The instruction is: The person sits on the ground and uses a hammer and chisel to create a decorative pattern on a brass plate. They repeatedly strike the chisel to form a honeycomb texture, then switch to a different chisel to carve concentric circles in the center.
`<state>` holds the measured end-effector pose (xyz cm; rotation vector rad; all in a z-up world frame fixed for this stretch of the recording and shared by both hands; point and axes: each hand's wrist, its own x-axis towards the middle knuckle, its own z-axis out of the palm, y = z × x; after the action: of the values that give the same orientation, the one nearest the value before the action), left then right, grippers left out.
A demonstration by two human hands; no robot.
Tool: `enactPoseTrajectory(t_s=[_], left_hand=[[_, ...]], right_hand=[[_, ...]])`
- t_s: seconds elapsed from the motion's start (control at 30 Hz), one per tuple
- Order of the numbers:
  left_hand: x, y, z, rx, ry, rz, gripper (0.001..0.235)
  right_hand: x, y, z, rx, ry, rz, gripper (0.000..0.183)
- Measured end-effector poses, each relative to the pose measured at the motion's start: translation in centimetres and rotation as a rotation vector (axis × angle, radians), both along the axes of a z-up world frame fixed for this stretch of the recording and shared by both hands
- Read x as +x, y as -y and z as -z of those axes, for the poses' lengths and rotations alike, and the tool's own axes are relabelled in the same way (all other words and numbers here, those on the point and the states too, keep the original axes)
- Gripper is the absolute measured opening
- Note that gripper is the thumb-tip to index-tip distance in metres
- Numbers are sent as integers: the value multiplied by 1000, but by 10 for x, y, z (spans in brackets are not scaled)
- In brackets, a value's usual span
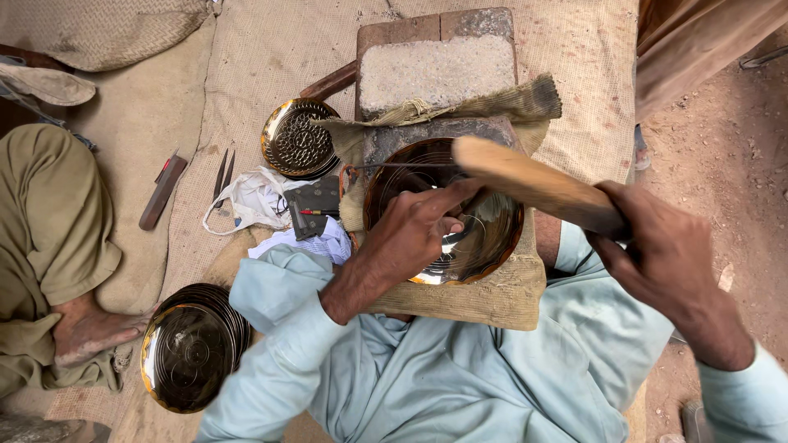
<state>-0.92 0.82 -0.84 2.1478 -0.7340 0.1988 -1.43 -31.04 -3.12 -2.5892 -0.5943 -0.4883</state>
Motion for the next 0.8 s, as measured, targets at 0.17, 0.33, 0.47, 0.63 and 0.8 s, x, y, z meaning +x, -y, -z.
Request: enactPoseTrajectory(t_s=[0.17, 0.33, 0.47, 0.63, 0.8], left_hand=[[14, 2, -15, 237, -121, 137, 64], [20, 3, -26, 292, -74, 290, 61], [20, 6, -32, 393, -183, 281, 61], [18, 7, -39, 419, -188, 279, 63], [20, 6, -39, 433, -200, 310, 64]], right_hand=[[-27, 2, 41, 63, 48, 76, 46], [-42, -8, 80, 420, 39, 90, 42], [-42, -14, 93, 813, -87, 109, 42], [-30, -8, 96, 567, 128, 70, 37], [-31, -6, 96, 383, 143, 66, 34]])
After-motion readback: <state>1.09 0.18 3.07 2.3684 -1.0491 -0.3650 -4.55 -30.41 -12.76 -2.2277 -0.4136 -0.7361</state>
